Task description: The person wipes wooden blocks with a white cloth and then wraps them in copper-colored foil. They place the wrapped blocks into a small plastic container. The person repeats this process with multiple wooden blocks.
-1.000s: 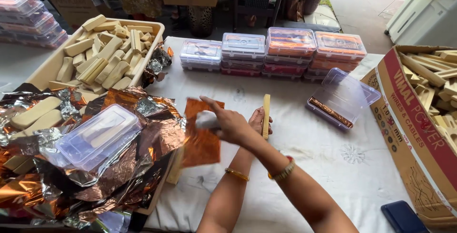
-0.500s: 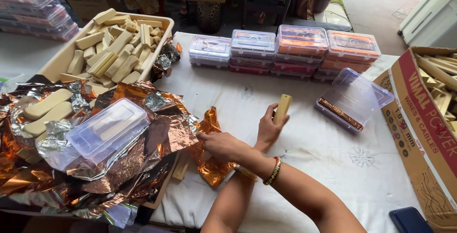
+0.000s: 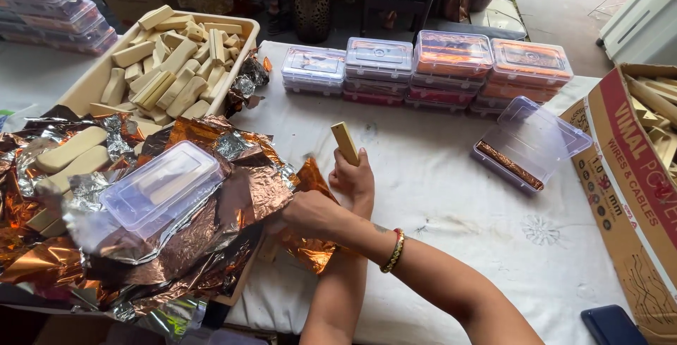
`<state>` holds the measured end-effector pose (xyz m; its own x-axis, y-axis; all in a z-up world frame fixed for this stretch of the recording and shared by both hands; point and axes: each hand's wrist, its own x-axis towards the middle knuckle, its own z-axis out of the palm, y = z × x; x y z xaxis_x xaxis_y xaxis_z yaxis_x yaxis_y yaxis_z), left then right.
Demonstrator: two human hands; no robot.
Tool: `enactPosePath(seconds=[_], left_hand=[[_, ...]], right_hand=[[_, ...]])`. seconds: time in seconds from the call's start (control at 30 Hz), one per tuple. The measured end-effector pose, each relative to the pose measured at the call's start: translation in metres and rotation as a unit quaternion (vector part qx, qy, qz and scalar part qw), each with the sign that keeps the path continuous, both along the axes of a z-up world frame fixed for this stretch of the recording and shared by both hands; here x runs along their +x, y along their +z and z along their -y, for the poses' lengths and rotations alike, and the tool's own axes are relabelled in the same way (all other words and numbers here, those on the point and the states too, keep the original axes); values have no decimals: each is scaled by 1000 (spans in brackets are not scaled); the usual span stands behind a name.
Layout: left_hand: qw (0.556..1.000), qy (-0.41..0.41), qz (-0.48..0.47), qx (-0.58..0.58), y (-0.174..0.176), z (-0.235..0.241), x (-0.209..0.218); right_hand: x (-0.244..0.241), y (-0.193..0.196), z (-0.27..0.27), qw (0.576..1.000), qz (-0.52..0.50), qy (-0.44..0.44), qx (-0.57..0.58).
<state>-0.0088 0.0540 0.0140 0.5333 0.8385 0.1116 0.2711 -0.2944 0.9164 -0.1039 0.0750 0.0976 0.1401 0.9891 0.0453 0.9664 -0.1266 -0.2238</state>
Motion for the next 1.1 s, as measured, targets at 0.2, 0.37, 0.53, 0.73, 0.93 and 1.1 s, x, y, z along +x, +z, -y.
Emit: enactPosePath(seconds=[0.2,0.37,0.53,0.73,0.93,1.1], left_hand=[[998,18,46,-33,-4,1,4],[997,30,62,-17,-10,1,8],[998,22,47,-38,0,1,4],[997,2,63,-36,-4,1,5],[998,4,55,-44,-4,1,1],[988,7,45,147,-63,5,25]], right_hand=[[-32,-18,-7,993,65,102,-12],[-45,-39,-5,989,110,94,-17],[-54,-18,6,986,87,99,99],[-41,-14,22,969,73,216,96],[-17,21,32,914,-246,135,293],[25,30,27,765,-518,-152,351]])
